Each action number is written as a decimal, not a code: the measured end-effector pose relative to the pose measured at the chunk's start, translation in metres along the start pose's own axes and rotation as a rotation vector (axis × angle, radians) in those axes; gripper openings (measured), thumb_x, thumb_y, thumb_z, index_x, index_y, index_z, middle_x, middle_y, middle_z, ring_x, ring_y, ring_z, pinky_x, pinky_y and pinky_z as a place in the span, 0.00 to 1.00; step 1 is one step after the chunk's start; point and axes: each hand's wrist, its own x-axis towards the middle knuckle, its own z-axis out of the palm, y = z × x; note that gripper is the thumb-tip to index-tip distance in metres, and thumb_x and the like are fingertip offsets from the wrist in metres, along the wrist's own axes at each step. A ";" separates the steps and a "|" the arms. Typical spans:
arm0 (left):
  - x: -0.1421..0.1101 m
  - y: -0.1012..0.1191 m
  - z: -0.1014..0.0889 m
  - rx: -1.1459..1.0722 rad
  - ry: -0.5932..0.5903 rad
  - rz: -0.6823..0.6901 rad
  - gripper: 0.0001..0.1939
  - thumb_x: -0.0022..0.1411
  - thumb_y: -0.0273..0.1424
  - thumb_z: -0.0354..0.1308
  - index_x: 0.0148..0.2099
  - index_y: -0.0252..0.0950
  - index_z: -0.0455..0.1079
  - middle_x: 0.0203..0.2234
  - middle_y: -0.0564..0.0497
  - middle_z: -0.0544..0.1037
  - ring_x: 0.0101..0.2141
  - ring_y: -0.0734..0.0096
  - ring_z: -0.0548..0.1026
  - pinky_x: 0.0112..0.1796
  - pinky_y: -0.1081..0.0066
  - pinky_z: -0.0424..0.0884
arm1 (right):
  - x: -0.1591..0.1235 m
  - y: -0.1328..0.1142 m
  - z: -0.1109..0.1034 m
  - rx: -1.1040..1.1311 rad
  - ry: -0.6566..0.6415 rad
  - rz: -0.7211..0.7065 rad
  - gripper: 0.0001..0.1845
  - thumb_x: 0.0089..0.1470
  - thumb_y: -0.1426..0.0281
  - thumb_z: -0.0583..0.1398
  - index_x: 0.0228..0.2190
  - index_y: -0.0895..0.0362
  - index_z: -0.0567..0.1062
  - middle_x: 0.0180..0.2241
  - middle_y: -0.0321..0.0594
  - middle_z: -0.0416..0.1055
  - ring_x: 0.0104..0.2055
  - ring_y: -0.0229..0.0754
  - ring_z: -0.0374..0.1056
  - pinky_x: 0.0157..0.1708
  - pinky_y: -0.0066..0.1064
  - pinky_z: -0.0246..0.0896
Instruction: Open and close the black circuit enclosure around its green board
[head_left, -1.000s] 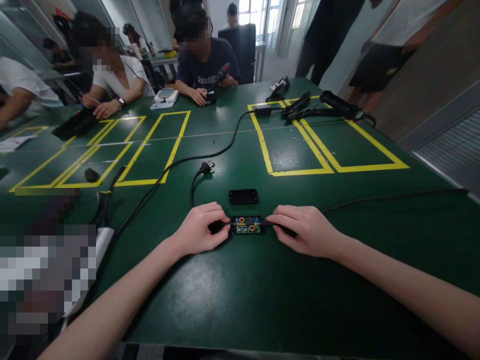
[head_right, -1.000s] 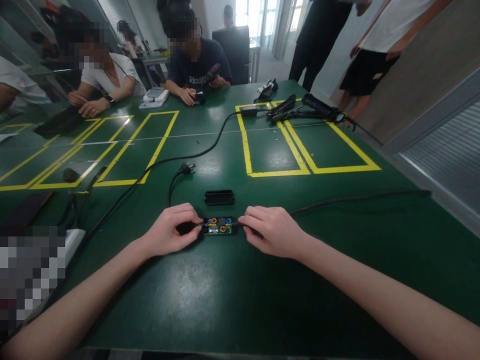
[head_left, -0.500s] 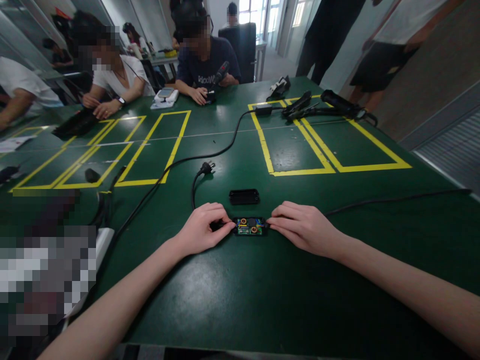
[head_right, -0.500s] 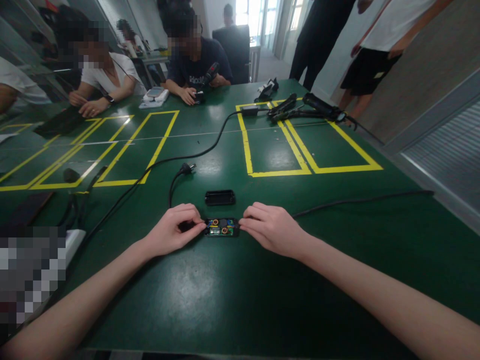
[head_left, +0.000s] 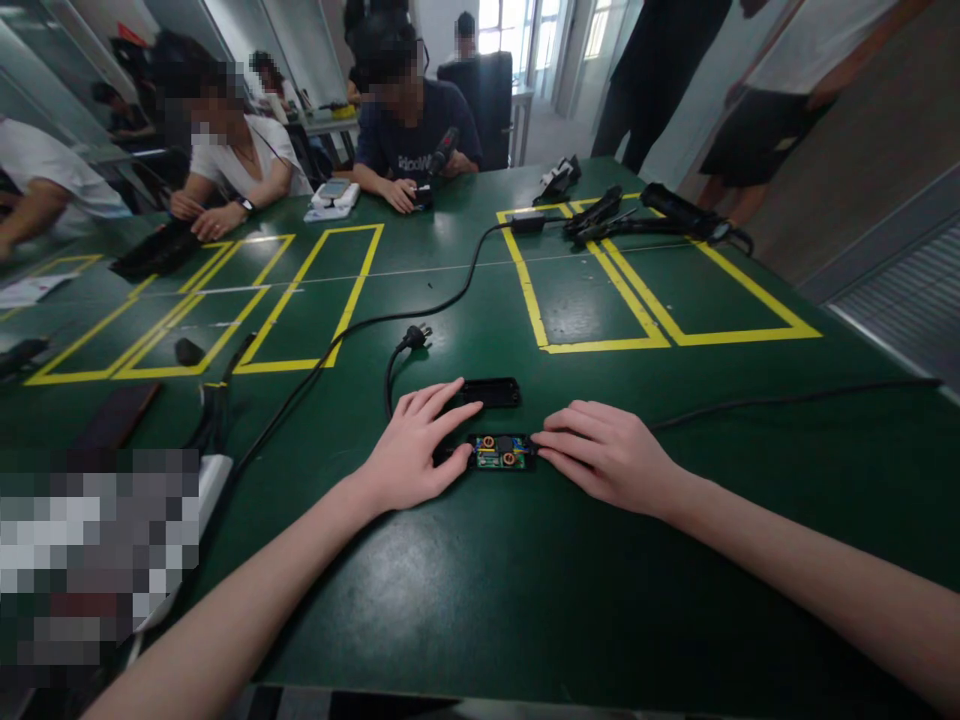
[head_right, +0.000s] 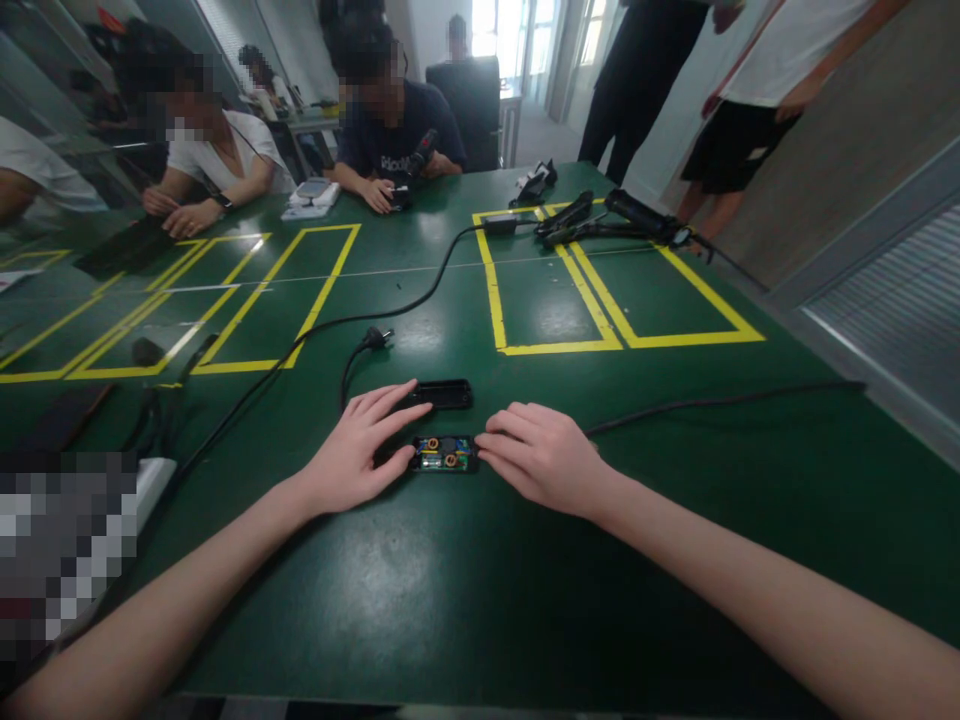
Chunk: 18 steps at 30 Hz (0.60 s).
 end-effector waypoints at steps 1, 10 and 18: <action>0.000 -0.001 0.001 0.004 0.001 0.001 0.25 0.69 0.34 0.57 0.67 0.41 0.69 0.70 0.39 0.65 0.66 0.43 0.64 0.64 0.41 0.62 | 0.001 -0.001 0.000 0.002 0.017 -0.014 0.12 0.69 0.72 0.57 0.40 0.59 0.82 0.37 0.47 0.79 0.35 0.42 0.72 0.34 0.34 0.69; 0.000 -0.001 0.001 0.001 -0.007 -0.017 0.28 0.69 0.35 0.57 0.69 0.37 0.66 0.68 0.35 0.67 0.67 0.43 0.65 0.64 0.39 0.61 | 0.002 0.001 -0.002 0.084 -0.002 -0.049 0.11 0.69 0.72 0.57 0.44 0.60 0.80 0.40 0.48 0.79 0.38 0.44 0.73 0.37 0.37 0.71; 0.001 0.000 -0.001 -0.092 0.053 0.110 0.16 0.68 0.30 0.58 0.56 0.39 0.76 0.59 0.39 0.77 0.58 0.52 0.76 0.58 0.49 0.71 | -0.002 0.007 0.007 -0.019 -0.082 0.208 0.22 0.70 0.67 0.55 0.60 0.58 0.73 0.58 0.55 0.76 0.57 0.57 0.71 0.54 0.55 0.69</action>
